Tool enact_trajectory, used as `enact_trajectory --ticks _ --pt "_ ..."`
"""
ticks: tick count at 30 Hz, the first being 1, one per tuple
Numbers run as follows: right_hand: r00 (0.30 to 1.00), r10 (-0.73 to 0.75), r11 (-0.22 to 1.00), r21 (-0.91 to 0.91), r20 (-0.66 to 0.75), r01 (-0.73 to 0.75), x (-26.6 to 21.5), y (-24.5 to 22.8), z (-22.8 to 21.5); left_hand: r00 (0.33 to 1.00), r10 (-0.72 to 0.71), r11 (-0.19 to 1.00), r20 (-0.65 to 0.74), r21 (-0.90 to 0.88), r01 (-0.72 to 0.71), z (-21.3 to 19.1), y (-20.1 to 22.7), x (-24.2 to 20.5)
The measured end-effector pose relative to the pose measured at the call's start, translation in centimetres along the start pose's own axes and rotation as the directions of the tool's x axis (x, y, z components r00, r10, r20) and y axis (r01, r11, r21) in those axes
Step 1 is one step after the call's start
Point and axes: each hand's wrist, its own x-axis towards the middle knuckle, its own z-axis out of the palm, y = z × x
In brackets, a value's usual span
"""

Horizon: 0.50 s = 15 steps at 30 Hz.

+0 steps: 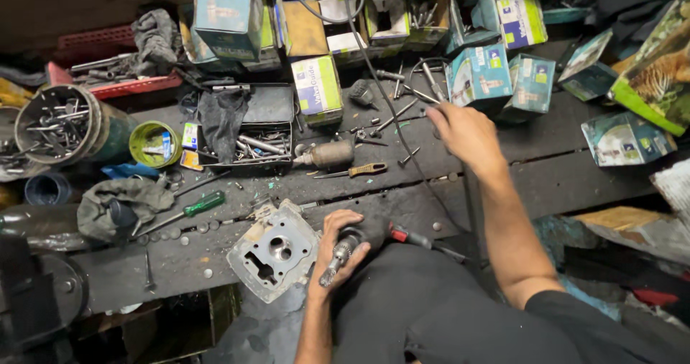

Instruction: The person uses a handheld rotary tool with a wire brush attachment to grind and clean a metal engine part on a cluttered workbench. The person repeatedly repositions the part and the tool to treat different areas of the metal surface.

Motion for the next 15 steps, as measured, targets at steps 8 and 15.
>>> enact_trajectory --ticks 8,15 --pt "0.999 0.028 0.987 0.159 0.041 -0.034 -4.5 2.0 0.1 0.987 -0.156 0.978 0.023 -0.135 0.158 0.9 -0.2 1.5" --pt "0.933 -0.292 0.933 0.276 0.210 0.230 -9.1 0.3 5.0 0.990 0.130 0.987 -0.052 -0.094 -0.134 3.1 -3.5 4.3"
